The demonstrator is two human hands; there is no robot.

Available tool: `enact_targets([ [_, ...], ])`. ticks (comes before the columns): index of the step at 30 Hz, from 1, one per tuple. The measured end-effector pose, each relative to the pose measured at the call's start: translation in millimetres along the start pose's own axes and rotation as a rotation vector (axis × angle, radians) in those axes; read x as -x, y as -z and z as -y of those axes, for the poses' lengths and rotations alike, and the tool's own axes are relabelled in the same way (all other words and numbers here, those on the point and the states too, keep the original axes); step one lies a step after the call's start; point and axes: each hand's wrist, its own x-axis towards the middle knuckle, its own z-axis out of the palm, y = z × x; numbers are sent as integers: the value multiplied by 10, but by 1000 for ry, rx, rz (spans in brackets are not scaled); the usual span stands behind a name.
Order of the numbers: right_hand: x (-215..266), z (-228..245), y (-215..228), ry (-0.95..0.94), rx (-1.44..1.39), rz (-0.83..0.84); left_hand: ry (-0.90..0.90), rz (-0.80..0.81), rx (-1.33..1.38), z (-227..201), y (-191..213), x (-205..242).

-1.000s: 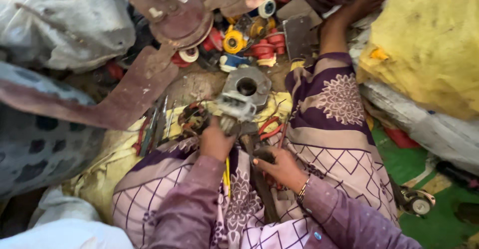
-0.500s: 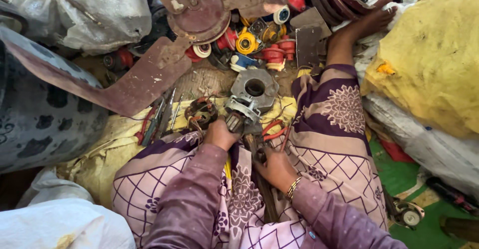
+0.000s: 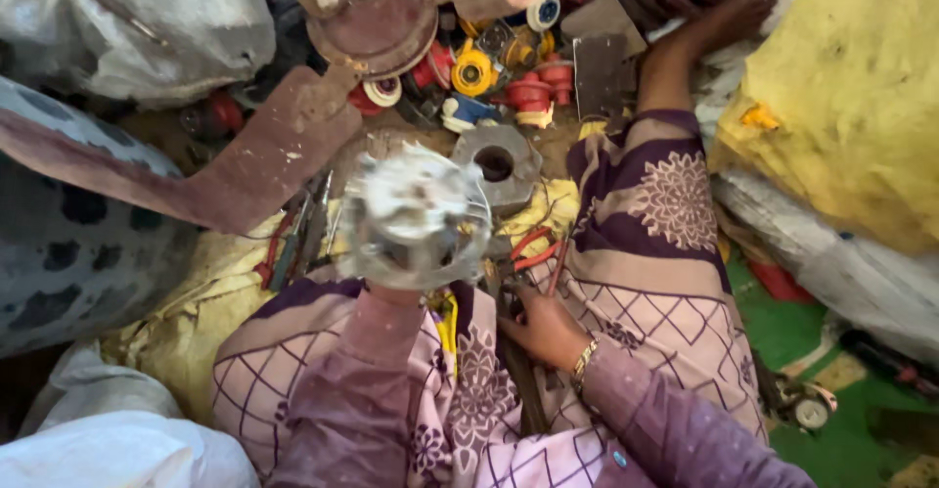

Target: The person sits on the floor and uses a hammer to strike a metal component, likely a fan motor housing, to separate its parts. The person repeatedly hits the component and removes internal parts, placing them into a white sack.

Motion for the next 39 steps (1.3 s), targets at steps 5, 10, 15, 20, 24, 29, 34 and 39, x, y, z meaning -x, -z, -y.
enact_targets([
  [5, 37, 12, -76, -124, -15, 69, 427, 497, -523, 356, -82, 81],
  [10, 9, -38, -5, -1, -86, 19, 459, 342, -287, 551, -153, 114],
  [15, 42, -37, -33, -175, -47, 120, 268, 48, -114, 545, -167, 194],
  [20, 27, -3, -2, 3, -25, 19, 48, -55, -87, 546, -241, 127],
  [24, 34, -12, -20, -121, -12, 80, 105, -32, 72, 567, -311, 137],
  [29, 30, 9, -2, -72, -16, 42, 200, -60, 20, 354, -294, 33],
  [34, 69, 47, 16, -55, -40, 54, 108, -254, 554, -42, -27, -189],
  [39, 17, 82, 53, -90, 12, 71, -97, -226, 577, -153, -6, -187],
])
